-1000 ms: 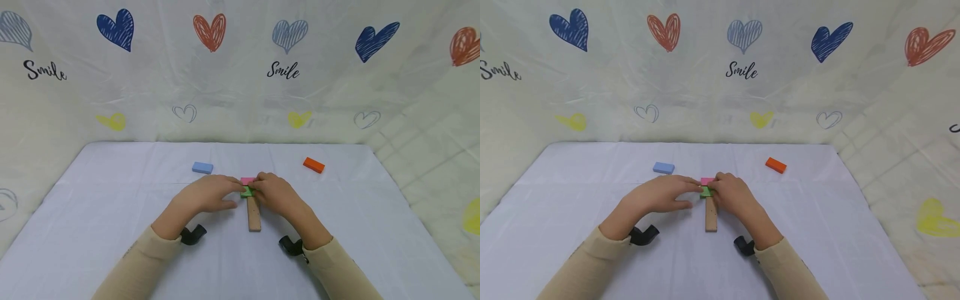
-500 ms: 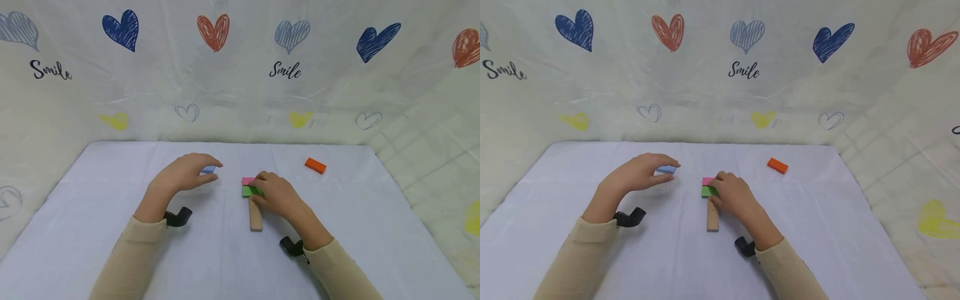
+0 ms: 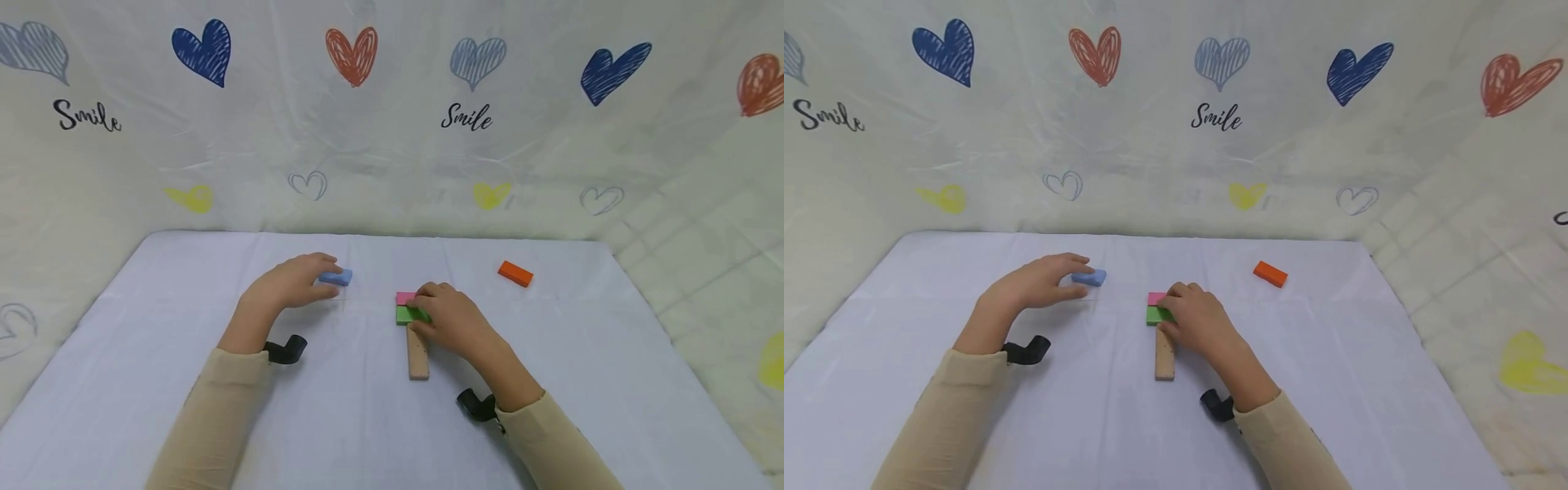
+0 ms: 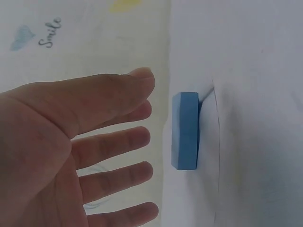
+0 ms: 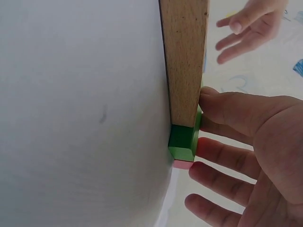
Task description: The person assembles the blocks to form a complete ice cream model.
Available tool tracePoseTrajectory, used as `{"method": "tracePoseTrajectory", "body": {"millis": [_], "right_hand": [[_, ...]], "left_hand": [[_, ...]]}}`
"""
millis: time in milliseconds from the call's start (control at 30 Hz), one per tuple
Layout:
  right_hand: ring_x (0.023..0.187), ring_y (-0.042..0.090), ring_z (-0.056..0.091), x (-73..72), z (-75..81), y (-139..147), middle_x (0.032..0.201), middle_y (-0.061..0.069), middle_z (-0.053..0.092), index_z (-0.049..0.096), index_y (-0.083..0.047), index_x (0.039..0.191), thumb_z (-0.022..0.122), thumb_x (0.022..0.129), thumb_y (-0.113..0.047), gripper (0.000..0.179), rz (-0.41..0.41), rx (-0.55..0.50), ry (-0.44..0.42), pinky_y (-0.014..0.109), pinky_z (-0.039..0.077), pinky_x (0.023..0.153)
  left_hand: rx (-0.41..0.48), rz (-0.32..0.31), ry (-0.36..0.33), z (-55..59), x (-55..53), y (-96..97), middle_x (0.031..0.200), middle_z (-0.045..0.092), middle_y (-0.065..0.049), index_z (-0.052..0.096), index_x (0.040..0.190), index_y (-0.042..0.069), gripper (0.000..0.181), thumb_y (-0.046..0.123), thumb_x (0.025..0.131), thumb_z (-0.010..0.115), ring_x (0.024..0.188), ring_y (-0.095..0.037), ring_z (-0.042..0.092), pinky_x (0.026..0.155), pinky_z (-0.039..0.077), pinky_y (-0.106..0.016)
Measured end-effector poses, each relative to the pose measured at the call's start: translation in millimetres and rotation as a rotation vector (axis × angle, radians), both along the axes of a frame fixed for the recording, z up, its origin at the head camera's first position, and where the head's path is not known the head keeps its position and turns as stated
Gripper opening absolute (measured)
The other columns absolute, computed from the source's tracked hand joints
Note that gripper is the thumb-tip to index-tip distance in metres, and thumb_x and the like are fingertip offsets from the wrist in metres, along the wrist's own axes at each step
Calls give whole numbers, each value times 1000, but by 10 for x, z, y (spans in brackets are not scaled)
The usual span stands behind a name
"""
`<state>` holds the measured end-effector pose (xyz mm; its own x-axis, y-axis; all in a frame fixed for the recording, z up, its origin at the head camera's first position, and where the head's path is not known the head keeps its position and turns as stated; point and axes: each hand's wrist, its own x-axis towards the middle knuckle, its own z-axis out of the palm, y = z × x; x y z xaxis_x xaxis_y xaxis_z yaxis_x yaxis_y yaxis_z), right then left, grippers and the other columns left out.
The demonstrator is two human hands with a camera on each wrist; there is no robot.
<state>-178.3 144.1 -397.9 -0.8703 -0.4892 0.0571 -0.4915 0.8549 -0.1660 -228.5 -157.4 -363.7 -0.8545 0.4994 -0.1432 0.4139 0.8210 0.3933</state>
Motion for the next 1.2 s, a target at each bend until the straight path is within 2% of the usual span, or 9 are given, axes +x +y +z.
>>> {"method": "tracePoseTrajectory", "body": {"millis": [167,400,800,1200], "right_hand": [[110,23,58,6,8,3,120,5,64,72,-12,122,78,88,-31,39,2,2,2,39,55,90],[109,23,58,-6,2,14,119,4,63,72,-13,124,77,88,-31,40,3,8,-2,38,54,89],[108,23,58,-43,20,33,120,5,63,72,-13,124,77,88,-31,40,10,3,-13,38,54,90],[108,23,58,-105,12,69,120,5,63,72,-13,123,78,88,-31,40,19,1,-13,39,54,90]], "left_hand": [[-9,1,-19,-58,-24,-33,151,47,-10,61,136,11,44,31,97,63,142,-33,40,115,33,-51],[0,-14,-26,-81,-42,-29,147,52,-11,61,136,8,43,27,97,63,139,-33,44,115,34,-50],[-23,-30,-5,-138,-92,15,145,50,-16,61,135,6,44,27,97,64,136,-34,46,113,36,-49],[-55,14,-12,-157,-94,123,146,47,-16,60,138,7,48,28,96,66,133,-33,49,111,40,-49]]}}
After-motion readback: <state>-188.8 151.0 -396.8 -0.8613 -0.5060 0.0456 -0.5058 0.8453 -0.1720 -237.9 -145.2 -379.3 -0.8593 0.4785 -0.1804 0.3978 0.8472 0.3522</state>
